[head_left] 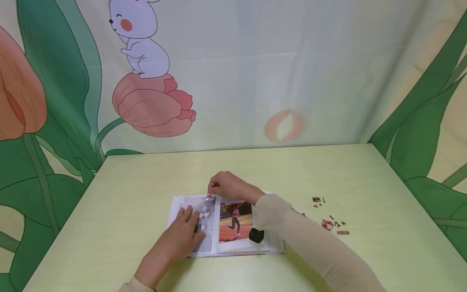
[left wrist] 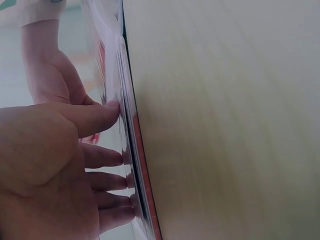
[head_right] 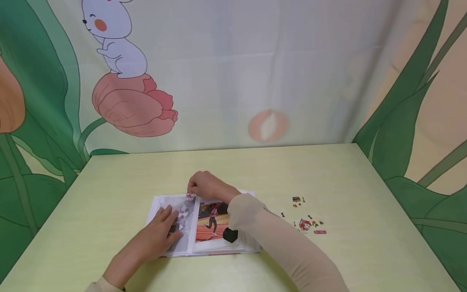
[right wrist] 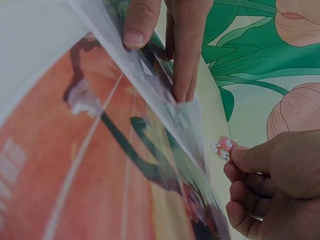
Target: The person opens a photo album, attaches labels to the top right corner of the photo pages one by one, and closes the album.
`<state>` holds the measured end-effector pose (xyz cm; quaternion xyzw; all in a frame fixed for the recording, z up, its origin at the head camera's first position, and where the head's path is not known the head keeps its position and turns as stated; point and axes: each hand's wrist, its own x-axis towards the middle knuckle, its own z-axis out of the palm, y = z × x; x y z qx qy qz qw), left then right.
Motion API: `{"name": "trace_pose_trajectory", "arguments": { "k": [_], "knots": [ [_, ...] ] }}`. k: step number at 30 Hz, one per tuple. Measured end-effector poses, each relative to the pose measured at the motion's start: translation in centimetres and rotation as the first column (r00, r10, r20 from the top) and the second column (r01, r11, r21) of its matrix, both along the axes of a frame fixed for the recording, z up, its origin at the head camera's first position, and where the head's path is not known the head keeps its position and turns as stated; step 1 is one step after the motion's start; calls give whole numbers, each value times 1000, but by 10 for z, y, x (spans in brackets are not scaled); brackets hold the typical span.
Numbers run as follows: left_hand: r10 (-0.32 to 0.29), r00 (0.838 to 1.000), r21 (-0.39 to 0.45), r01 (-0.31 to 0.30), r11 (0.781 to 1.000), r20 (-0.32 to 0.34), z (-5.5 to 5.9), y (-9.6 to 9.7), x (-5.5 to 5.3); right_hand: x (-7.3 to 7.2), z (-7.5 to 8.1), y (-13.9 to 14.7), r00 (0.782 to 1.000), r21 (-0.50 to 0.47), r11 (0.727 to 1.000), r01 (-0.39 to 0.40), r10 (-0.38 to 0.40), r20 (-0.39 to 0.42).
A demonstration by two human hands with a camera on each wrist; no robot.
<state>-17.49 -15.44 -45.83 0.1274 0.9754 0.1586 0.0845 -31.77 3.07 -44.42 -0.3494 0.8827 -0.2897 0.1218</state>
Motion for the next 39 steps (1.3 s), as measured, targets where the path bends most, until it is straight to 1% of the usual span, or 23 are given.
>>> {"name": "trace_pose_trajectory", "arguments": {
  "k": [6, 11, 17, 20, 27, 39],
  "knots": [
    [8, 1000, -16, -8, 1000, 11, 0, 1, 0, 0, -3, -2, 1000, 10, 1000, 11, -11, 26],
    [8, 1000, -20, -8, 1000, 12, 2, 1, 0, -2, -6, -3, 1000, 24, 1000, 9, -10, 26],
    [5, 1000, -31, -5, 1000, 5, 1, 2, 0, -4, -9, -4, 1000, 34, 999, 3, -3, 7],
    [11, 1000, -35, -10, 999, 11, 1, 2, 0, -6, -11, -4, 1000, 37, 999, 2, -2, -2],
    [15, 1000, -35, -14, 999, 15, 1, 2, -1, -6, -11, -5, 1000, 35, 999, -1, 1, -2],
    [7, 1000, -41, -6, 999, 11, 0, 1, 0, -4, -16, -10, 998, 63, 998, -2, 6, -60]
  ]
}}
